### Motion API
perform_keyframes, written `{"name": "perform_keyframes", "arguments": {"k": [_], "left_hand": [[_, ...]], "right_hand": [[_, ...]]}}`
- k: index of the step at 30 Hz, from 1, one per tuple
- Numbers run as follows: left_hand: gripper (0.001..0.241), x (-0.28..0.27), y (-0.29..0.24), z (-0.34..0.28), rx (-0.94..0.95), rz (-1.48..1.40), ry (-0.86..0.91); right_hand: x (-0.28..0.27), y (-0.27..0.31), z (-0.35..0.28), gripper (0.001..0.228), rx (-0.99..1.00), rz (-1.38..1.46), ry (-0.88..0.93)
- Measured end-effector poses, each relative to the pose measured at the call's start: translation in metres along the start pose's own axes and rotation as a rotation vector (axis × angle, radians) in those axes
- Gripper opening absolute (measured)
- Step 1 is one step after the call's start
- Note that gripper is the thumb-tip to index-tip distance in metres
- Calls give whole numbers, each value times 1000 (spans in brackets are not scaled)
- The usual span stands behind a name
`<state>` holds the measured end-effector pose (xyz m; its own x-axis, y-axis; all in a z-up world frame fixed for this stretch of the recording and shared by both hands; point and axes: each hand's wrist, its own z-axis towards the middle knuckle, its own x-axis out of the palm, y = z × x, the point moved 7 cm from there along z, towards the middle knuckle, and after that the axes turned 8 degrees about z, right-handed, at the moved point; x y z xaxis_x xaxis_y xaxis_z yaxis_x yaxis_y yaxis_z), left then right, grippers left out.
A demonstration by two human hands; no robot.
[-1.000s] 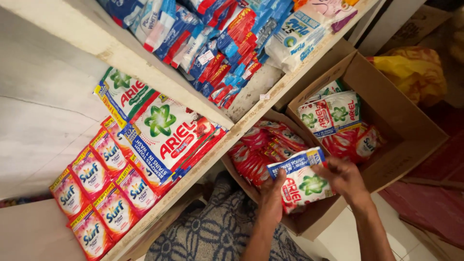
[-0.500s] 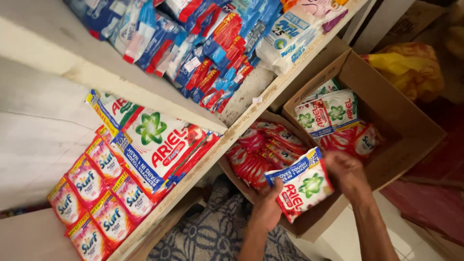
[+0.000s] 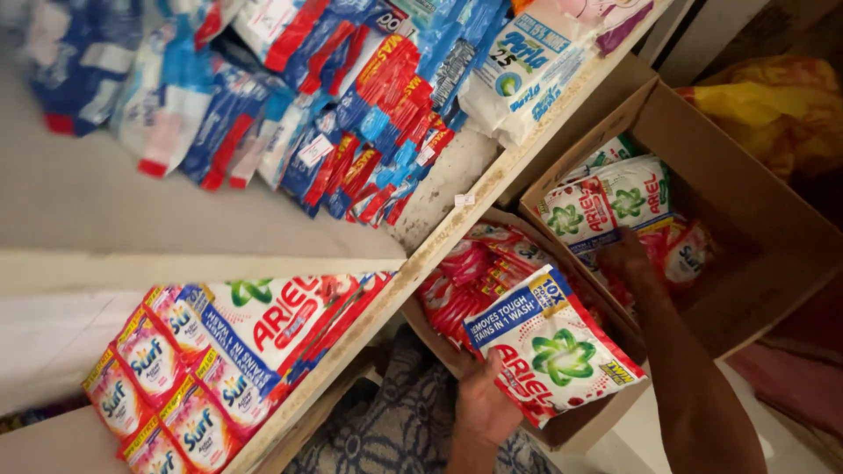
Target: Organizing laundry detergent sachets and other products on grocery store shelves.
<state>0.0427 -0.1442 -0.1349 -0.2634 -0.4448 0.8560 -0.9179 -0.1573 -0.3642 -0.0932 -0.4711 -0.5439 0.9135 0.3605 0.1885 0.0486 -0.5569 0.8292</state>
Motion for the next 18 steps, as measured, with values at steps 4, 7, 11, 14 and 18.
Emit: {"name": "perform_keyframes", "arguments": {"k": [4,7,11,14,18], "left_hand": [[62,-2,2,5,7,-36,-16],[62,2,-1,7,74,14,-34],[65,-12,12,9,-44,-67,-49],[70,-11,11,9,-83,-112,-23],[67,-10,3,8,-19,-82,-67]], "right_hand": [[-40,-75,91,25,-171,-487,127],[-37,-61,64,35,-79,-229,149],[-4,-21,5,52,53,164,184],[24,20,-21,51,-94,-295,58],[15,51,-24,60,-365,-658,-239]]}}
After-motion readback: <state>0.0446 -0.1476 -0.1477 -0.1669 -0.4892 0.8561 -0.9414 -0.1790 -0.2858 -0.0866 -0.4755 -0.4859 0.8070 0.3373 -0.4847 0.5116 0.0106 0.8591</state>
